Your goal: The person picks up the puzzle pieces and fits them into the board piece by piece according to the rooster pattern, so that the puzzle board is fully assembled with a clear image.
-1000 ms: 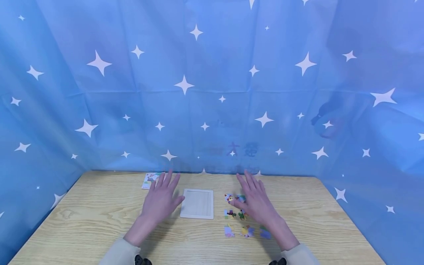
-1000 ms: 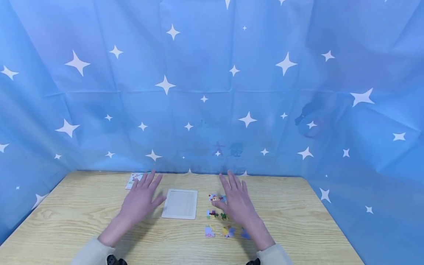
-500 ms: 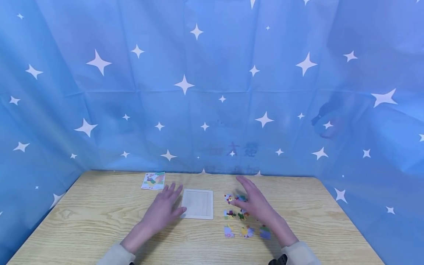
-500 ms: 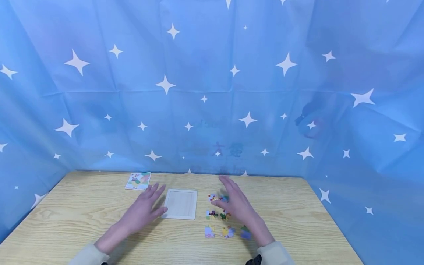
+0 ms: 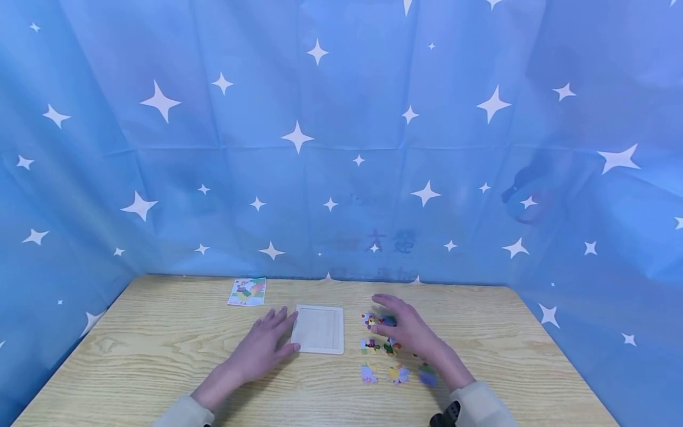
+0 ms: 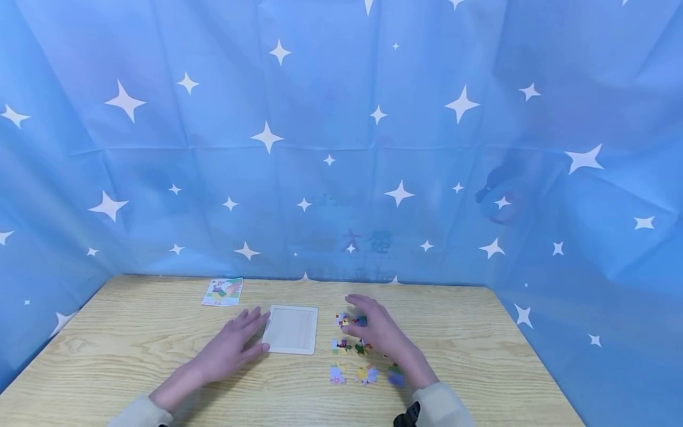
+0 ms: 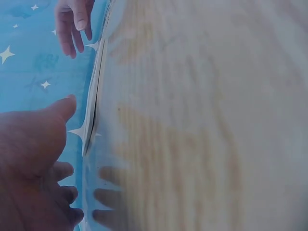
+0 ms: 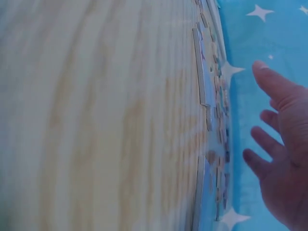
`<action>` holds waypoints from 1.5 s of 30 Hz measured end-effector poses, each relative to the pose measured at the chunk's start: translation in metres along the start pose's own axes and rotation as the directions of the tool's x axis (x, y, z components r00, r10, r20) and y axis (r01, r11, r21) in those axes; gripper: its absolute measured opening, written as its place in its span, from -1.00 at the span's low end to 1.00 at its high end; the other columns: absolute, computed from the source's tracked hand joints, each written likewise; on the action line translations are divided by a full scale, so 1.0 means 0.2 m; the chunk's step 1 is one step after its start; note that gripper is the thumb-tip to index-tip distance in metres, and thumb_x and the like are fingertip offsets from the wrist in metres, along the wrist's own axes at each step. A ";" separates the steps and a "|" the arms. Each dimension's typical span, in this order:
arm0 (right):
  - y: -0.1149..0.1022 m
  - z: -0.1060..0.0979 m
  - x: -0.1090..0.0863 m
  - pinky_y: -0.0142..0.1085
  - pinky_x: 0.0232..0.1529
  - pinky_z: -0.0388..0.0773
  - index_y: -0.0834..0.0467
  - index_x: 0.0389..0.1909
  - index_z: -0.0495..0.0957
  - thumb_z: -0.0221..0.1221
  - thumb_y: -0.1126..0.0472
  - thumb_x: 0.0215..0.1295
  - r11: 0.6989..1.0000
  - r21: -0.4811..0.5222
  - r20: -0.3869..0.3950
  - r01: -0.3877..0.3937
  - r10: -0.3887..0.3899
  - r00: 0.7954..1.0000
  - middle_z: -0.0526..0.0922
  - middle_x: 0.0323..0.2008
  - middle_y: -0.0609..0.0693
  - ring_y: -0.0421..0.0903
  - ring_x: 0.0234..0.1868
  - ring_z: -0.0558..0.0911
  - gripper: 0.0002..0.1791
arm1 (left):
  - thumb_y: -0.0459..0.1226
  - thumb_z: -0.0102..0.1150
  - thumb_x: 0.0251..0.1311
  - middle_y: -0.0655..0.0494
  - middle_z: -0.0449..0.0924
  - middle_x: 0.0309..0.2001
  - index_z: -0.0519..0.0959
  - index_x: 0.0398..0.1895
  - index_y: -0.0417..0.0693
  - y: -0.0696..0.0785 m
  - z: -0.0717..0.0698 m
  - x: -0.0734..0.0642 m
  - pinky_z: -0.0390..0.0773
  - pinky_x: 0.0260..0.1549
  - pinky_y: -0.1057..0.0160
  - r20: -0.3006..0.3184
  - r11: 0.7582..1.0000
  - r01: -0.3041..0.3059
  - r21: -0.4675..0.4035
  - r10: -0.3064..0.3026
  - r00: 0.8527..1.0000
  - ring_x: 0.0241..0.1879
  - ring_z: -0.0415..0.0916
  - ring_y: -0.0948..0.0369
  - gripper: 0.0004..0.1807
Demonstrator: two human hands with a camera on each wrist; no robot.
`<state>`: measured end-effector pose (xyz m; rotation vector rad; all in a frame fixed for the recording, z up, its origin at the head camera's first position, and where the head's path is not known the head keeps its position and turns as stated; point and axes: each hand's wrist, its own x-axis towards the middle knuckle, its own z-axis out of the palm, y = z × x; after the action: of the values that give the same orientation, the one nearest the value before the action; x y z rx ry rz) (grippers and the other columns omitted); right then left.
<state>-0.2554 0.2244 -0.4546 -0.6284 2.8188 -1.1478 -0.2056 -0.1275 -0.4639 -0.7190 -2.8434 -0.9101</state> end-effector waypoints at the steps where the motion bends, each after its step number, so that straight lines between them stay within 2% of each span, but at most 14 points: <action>1: 0.01 0.00 0.00 0.19 0.37 0.30 0.16 0.52 0.33 0.38 0.11 0.35 1.000 0.007 0.009 -0.001 0.001 1.000 0.30 0.51 0.09 0.19 0.52 0.23 -0.23 | -0.03 0.23 0.42 -0.42 0.18 0.48 0.34 0.49 -0.27 0.00 0.00 0.00 0.04 0.31 -0.49 0.008 1.000 0.002 -0.004 -0.002 1.000 0.45 0.05 -0.43 -0.27; 13: 0.06 0.01 0.05 0.18 0.36 0.31 0.26 0.43 0.43 0.33 0.08 0.40 0.998 -0.011 0.083 0.069 -0.068 0.994 0.36 0.47 0.16 0.24 0.48 0.29 -0.34 | -0.04 0.15 0.48 -0.41 0.17 0.49 0.34 0.50 -0.24 -0.04 0.01 -0.01 -0.04 0.32 -0.51 0.057 1.000 0.013 -0.010 -0.012 0.998 0.48 0.01 -0.39 -0.32; 20: 0.07 0.01 0.06 0.21 0.32 0.34 0.29 0.41 0.45 0.30 0.11 0.43 0.994 -0.019 0.115 0.106 -0.103 0.988 0.37 0.45 0.25 0.29 0.46 0.31 -0.38 | -0.04 0.09 0.52 -0.39 0.18 0.49 0.35 0.50 -0.21 -0.05 0.01 -0.01 -0.06 0.33 -0.50 0.062 1.000 0.014 0.012 -0.015 0.998 0.49 0.02 -0.37 -0.36; 29: 0.09 0.03 0.09 0.15 0.29 0.41 0.24 0.34 0.53 0.33 0.09 0.41 0.996 -0.043 0.097 0.079 -0.074 0.993 0.47 0.36 0.20 0.25 0.40 0.39 -0.43 | -0.08 0.10 0.52 -0.41 0.22 0.47 0.41 0.45 -0.24 -0.05 0.00 0.00 -0.02 0.30 -0.53 0.062 1.000 0.002 0.020 -0.003 0.998 0.47 0.06 -0.40 -0.41; 38: 0.12 0.04 0.12 0.11 0.21 0.49 0.25 0.24 0.61 0.35 0.03 0.38 0.994 -0.033 0.098 0.107 -0.103 0.990 0.50 0.29 0.17 0.21 0.32 0.45 -0.47 | -0.01 0.17 0.46 -0.40 0.23 0.47 0.43 0.44 -0.24 -0.06 0.01 0.01 -0.01 0.28 -0.54 0.066 1.000 0.006 0.001 -0.006 0.998 0.47 0.05 -0.41 -0.35; 45: 0.13 0.03 0.13 0.09 0.17 0.51 0.21 0.20 0.65 0.36 0.05 0.37 0.994 -0.042 0.101 0.105 -0.101 0.990 0.52 0.24 0.10 0.18 0.27 0.48 -0.52 | 0.01 0.18 0.45 -0.36 0.23 0.48 0.40 0.46 -0.24 -0.11 0.05 0.03 0.00 0.30 -0.52 0.036 0.999 -0.010 0.038 0.008 0.999 0.47 0.06 -0.38 -0.31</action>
<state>-0.2866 0.2271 -0.4736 -0.8195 2.7669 -1.0364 -0.2198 -0.1348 -0.4831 -0.7510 -2.8780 -0.8481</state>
